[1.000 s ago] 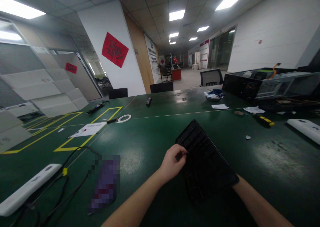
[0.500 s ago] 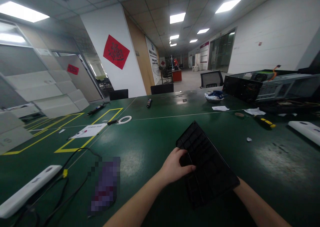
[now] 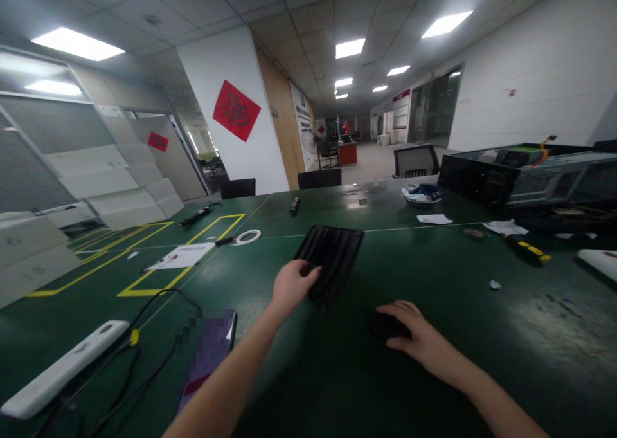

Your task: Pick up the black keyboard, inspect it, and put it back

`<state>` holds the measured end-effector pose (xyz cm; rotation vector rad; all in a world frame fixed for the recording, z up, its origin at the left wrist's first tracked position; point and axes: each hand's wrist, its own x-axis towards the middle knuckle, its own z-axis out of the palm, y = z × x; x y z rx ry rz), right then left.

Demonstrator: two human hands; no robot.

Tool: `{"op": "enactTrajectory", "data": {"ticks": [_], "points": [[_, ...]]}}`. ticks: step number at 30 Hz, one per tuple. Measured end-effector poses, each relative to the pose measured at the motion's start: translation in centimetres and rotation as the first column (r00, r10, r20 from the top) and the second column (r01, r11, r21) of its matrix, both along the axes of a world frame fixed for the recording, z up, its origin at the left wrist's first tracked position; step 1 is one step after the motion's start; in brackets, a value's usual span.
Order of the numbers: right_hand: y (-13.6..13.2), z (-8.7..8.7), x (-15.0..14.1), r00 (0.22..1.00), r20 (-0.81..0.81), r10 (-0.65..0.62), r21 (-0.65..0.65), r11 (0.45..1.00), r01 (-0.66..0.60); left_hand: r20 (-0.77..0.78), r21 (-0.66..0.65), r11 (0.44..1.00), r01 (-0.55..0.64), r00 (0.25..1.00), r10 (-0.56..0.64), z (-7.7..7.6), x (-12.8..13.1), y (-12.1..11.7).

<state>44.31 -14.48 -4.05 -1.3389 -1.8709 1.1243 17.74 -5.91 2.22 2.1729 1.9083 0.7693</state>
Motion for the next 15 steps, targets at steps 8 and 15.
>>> {"op": "enactTrajectory", "data": {"ticks": [8,15], "points": [[-0.1,0.4,-0.2,0.999,-0.028,0.016,-0.136,0.99,-0.02,-0.375,-0.128,0.83,-0.542,0.802,0.466,0.1,-11.6,6.9],[0.1,0.6,-0.4,0.999,0.012,0.031,-0.1,0.995,-0.03,-0.343,-0.122,0.826,-0.551,0.804,0.486,-2.0,-13.0,8.1]]}}
